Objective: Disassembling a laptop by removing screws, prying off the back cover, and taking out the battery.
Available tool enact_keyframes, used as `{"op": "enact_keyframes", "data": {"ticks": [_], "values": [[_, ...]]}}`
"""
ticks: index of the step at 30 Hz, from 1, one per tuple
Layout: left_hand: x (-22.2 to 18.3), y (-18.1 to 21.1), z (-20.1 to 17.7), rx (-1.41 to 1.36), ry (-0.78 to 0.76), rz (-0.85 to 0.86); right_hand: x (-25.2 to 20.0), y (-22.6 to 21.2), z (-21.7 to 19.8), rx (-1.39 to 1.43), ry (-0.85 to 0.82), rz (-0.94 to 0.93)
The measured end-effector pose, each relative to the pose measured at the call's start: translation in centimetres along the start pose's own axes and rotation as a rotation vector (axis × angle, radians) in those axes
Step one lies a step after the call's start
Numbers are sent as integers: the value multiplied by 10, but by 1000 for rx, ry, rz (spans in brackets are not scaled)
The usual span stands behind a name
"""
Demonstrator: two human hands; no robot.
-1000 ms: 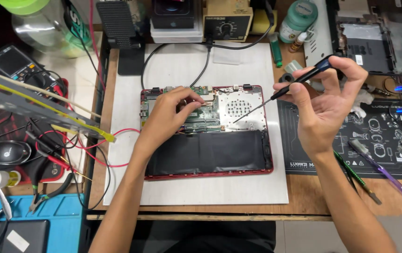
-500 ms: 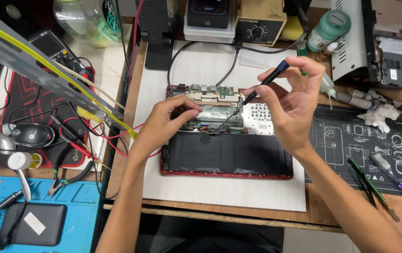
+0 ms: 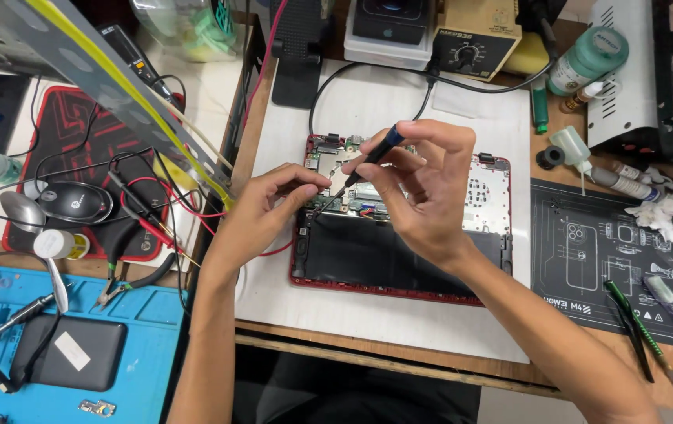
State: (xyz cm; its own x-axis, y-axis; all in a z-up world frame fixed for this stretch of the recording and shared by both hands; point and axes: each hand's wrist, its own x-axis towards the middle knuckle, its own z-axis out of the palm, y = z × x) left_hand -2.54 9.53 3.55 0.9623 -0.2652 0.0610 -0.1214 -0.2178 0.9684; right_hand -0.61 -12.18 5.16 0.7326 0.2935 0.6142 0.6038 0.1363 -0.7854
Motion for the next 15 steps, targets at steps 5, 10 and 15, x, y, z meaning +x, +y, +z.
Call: {"op": "enact_keyframes", "data": {"ticks": [5,10,15], "values": [[-7,-2,-8,-50,-46,32,3,-2,11,-13,-76,-20],[-7,-3,-15,-100,-79,55,6,0,14,-28,-124,-36],[-6,11,-19,-83,-178,130,5,7,18,-136,-91,-75]]}}
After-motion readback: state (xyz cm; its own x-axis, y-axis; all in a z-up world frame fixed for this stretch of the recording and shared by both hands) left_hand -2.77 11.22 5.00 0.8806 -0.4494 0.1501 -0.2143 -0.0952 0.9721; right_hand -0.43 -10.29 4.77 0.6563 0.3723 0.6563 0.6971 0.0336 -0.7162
